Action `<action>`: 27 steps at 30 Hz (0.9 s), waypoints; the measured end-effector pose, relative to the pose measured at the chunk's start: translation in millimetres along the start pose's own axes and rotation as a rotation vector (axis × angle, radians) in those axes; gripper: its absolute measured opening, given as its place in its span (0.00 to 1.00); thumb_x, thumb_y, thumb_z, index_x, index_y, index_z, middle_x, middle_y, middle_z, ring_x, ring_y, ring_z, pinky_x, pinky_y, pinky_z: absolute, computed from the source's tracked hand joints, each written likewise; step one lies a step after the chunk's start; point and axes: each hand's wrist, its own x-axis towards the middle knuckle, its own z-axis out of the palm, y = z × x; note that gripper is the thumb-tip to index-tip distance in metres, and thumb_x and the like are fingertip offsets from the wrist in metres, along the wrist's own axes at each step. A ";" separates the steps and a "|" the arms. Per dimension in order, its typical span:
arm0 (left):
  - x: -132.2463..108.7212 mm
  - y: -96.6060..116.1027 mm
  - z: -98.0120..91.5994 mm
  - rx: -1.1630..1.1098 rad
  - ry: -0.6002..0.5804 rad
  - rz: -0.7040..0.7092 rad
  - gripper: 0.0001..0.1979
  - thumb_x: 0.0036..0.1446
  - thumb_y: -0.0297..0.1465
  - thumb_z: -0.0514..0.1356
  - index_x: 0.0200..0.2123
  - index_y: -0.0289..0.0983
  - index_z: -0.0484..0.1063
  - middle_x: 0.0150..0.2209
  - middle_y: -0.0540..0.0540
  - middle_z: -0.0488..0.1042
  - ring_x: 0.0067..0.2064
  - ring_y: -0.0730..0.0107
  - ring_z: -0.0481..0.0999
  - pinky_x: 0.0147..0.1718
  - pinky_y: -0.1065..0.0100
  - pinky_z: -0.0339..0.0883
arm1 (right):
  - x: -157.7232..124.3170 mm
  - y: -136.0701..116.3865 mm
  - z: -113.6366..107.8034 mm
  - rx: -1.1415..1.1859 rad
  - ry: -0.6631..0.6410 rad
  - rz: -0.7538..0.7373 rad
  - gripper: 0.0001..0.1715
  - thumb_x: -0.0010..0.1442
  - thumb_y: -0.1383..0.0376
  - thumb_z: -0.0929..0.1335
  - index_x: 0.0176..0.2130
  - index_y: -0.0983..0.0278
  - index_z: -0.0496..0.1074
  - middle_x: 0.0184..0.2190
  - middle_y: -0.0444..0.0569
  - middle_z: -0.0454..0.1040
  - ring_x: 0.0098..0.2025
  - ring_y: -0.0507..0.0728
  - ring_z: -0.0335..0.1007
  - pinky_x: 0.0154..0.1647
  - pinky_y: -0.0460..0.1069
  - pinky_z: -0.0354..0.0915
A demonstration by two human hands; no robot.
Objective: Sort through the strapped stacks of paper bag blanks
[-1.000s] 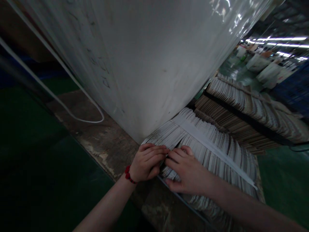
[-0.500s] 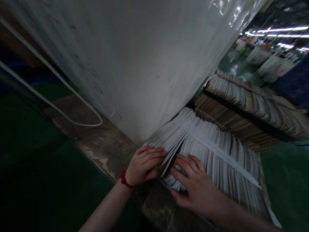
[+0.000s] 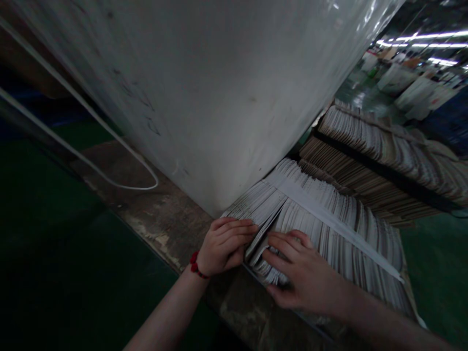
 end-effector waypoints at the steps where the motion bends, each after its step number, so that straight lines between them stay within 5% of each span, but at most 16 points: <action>1: -0.2 0.2 0.0 -0.006 -0.005 -0.005 0.16 0.55 0.21 0.55 0.45 0.43 0.71 0.48 0.52 0.80 0.53 0.70 0.78 0.57 0.62 0.61 | 2.6 3.9 -2.7 0.014 -0.013 -0.031 0.26 0.60 0.53 0.67 0.54 0.61 0.67 0.57 0.55 0.68 0.62 0.64 0.58 0.62 0.62 0.51; 11: 1.6 -0.2 2.2 -0.014 0.011 0.014 0.16 0.56 0.22 0.54 0.46 0.41 0.71 0.49 0.51 0.80 0.54 0.70 0.77 0.57 0.63 0.62 | 6.1 15.3 -12.3 0.101 -0.038 -0.097 0.22 0.58 0.57 0.68 0.51 0.60 0.67 0.51 0.53 0.69 0.57 0.63 0.62 0.56 0.60 0.55; 19: -0.2 0.3 2.1 -0.013 -0.011 -0.007 0.18 0.56 0.21 0.55 0.48 0.42 0.70 0.50 0.51 0.79 0.55 0.70 0.76 0.57 0.63 0.62 | 4.8 11.7 -7.5 0.106 -0.032 -0.026 0.39 0.60 0.56 0.68 0.66 0.62 0.55 0.56 0.54 0.67 0.57 0.63 0.62 0.58 0.60 0.54; 27: 0.3 0.8 3.3 -0.025 0.008 -0.010 0.16 0.56 0.22 0.55 0.46 0.42 0.71 0.49 0.51 0.80 0.55 0.70 0.76 0.58 0.63 0.61 | 1.6 14.0 -4.1 0.063 -0.018 -0.034 0.33 0.61 0.57 0.67 0.62 0.63 0.61 0.55 0.56 0.67 0.56 0.63 0.62 0.57 0.60 0.56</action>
